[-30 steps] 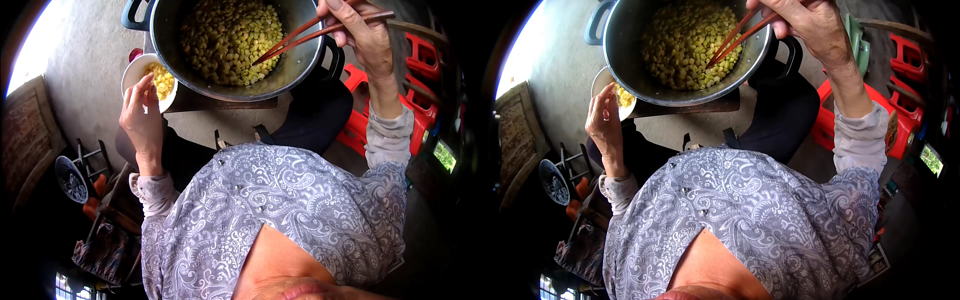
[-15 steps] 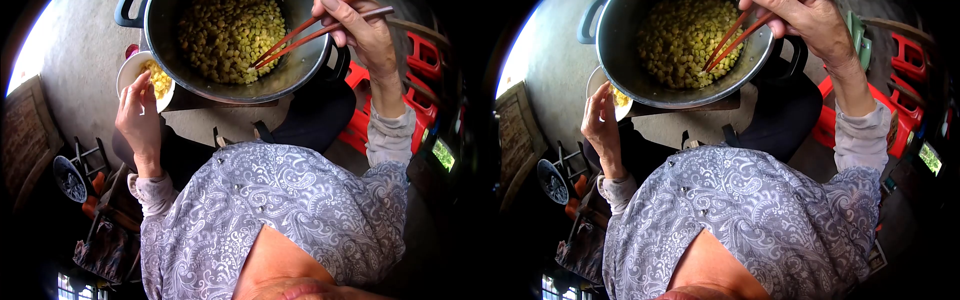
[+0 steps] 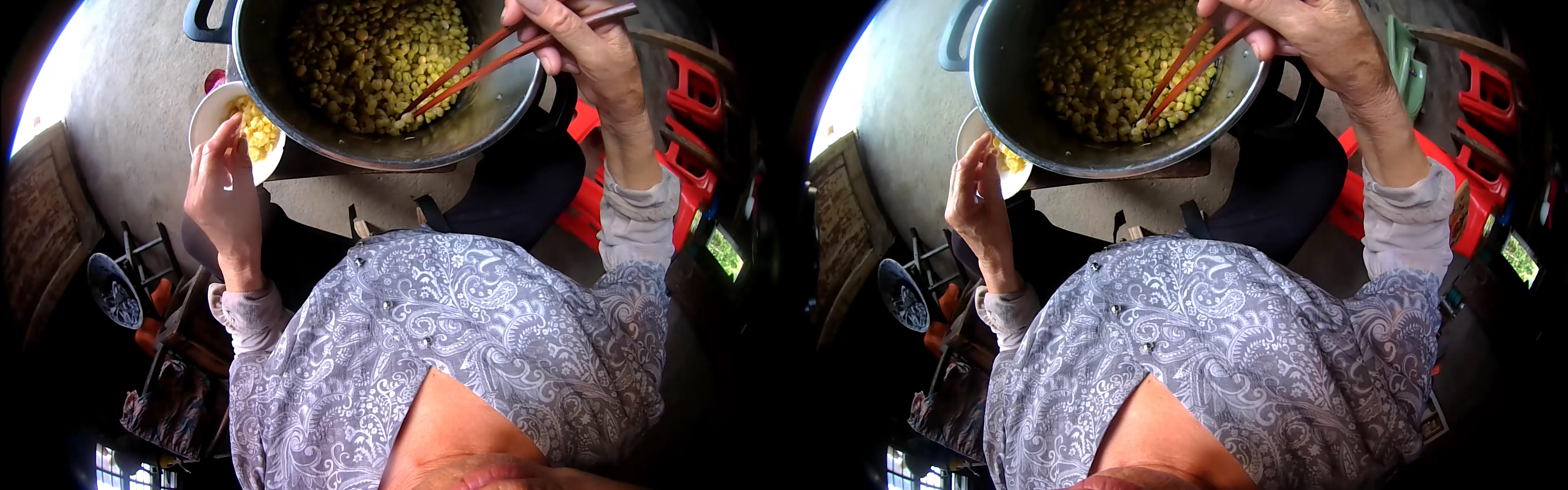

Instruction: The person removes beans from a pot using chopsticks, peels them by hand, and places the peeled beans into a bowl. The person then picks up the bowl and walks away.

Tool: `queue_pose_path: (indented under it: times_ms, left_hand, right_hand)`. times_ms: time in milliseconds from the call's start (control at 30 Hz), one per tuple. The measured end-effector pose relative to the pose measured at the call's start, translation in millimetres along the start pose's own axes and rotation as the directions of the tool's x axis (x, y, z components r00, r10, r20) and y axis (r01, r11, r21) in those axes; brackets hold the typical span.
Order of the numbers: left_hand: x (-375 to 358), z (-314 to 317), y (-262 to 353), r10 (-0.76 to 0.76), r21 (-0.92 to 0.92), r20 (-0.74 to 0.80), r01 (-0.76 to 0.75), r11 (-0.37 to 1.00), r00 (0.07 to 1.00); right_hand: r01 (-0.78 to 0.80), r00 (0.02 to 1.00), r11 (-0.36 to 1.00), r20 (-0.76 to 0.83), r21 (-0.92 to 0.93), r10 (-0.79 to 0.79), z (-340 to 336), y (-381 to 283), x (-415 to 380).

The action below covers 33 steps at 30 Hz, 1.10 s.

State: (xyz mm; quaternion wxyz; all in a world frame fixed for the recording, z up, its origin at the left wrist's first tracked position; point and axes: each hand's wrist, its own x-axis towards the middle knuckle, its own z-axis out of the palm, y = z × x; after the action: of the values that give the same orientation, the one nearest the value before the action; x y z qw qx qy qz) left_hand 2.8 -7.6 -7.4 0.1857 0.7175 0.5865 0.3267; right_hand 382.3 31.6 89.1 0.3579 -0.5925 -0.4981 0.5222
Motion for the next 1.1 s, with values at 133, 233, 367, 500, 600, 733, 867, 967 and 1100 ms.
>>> queue_pose_path:
  times_ms: [133, 233, 367, 500, 600, 733, 867, 967, 1100]
  left_hand:
    - [-0.4, -4.0, 5.0, -0.034, -0.011, -0.015, 0.034, 0.999, 0.999]
    - [0.5, -7.5, 15.1, -0.043, -0.027, -0.040, 0.042, 0.999, 0.998]
    - [2.1, -10.9, 29.6, 0.052, -0.090, -0.089, -0.060, 0.994, 0.995]
    - [10.0, -18.5, 58.0, 0.171, -0.152, -0.064, -0.178, 0.972, 0.983]
    - [15.4, -20.4, 81.7, 0.157, -0.224, 0.006, -0.151, 0.963, 0.988]
    - [26.9, -9.7, 99.7, 0.316, -0.273, 0.044, -0.293, 0.916, 0.948]
    - [33.9, 1.7, 113.6, 0.399, -0.303, 0.057, -0.365, 0.880, 0.915]
    - [38.5, 3.6, 122.7, 0.407, -0.375, 0.087, -0.349, 0.859, 0.909]
    - [41.4, 2.5, 128.3, 0.425, -0.385, 0.105, -0.358, 0.851, 0.899]
  right_hand:
    - [0.070, 0.996, 0.995, -0.068, 0.076, -0.065, -10.1, 10.3, 2.1]
    - [0.100, 0.989, 0.978, -0.130, 0.184, -0.077, -18.3, 14.0, -0.5]
    - [0.068, 0.963, 0.981, -0.270, 0.179, -0.018, -22.6, 9.8, -9.4]
    - [0.062, 0.949, 0.934, -0.311, 0.353, 0.054, -45.9, 32.9, -17.6]
    - [0.028, 0.950, 0.916, -0.294, 0.401, 0.100, -52.4, 48.2, -24.1]
    - [0.048, 0.962, 0.844, -0.251, 0.534, 0.104, -42.3, 40.4, -36.7]
    - [0.038, 0.984, 0.750, -0.155, 0.660, 0.087, -51.4, 46.1, -43.5]
    - [0.043, 0.984, 0.714, -0.152, 0.699, 0.090, -50.0, 41.9, -47.0]
    - [0.062, 0.981, 0.707, -0.172, 0.705, 0.086, -52.3, 40.9, -50.7]
